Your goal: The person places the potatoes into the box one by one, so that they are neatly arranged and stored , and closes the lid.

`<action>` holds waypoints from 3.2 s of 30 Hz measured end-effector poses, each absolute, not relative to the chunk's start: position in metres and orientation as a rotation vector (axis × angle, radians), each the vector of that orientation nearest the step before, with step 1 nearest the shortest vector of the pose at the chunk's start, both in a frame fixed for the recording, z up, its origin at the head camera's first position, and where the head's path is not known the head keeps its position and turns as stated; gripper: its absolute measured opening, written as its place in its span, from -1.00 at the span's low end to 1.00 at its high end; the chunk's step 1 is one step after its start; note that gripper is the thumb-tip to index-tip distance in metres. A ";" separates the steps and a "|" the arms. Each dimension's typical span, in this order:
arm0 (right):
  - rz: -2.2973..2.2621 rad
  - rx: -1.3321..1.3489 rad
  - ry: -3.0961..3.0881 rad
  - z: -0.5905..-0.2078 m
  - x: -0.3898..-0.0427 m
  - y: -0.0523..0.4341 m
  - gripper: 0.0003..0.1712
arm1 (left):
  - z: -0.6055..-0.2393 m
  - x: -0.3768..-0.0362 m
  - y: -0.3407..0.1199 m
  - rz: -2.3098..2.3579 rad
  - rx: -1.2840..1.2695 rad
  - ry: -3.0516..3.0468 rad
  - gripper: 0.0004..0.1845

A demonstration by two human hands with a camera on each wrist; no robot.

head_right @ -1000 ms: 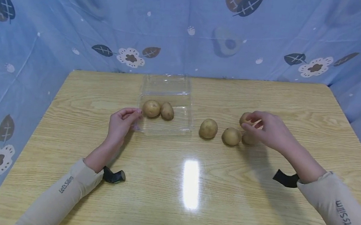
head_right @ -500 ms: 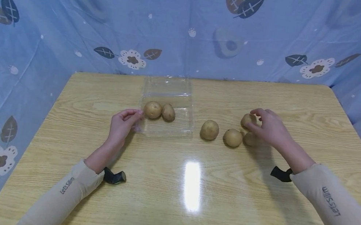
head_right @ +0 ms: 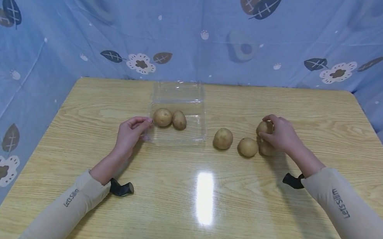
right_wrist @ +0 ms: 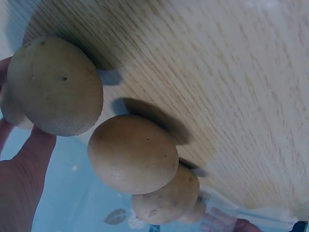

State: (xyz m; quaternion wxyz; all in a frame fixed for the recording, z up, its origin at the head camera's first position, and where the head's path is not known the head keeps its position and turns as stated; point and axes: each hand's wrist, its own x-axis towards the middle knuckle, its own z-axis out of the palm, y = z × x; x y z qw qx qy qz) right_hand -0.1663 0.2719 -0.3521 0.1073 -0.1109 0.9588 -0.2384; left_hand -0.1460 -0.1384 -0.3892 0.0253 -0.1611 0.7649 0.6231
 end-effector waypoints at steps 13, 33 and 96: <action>-0.884 -0.331 2.889 -0.341 -0.165 0.268 -0.46 | -0.391 -0.146 -0.138 1.958 -0.497 2.342 -0.63; -1.069 -0.484 2.874 -0.321 -0.173 0.195 -0.53 | -0.390 -0.147 -0.139 1.975 -0.506 2.333 -0.65; -0.841 -0.833 2.826 -0.325 -0.186 0.107 -0.65 | -0.392 -0.147 -0.139 2.072 -0.481 2.270 -0.65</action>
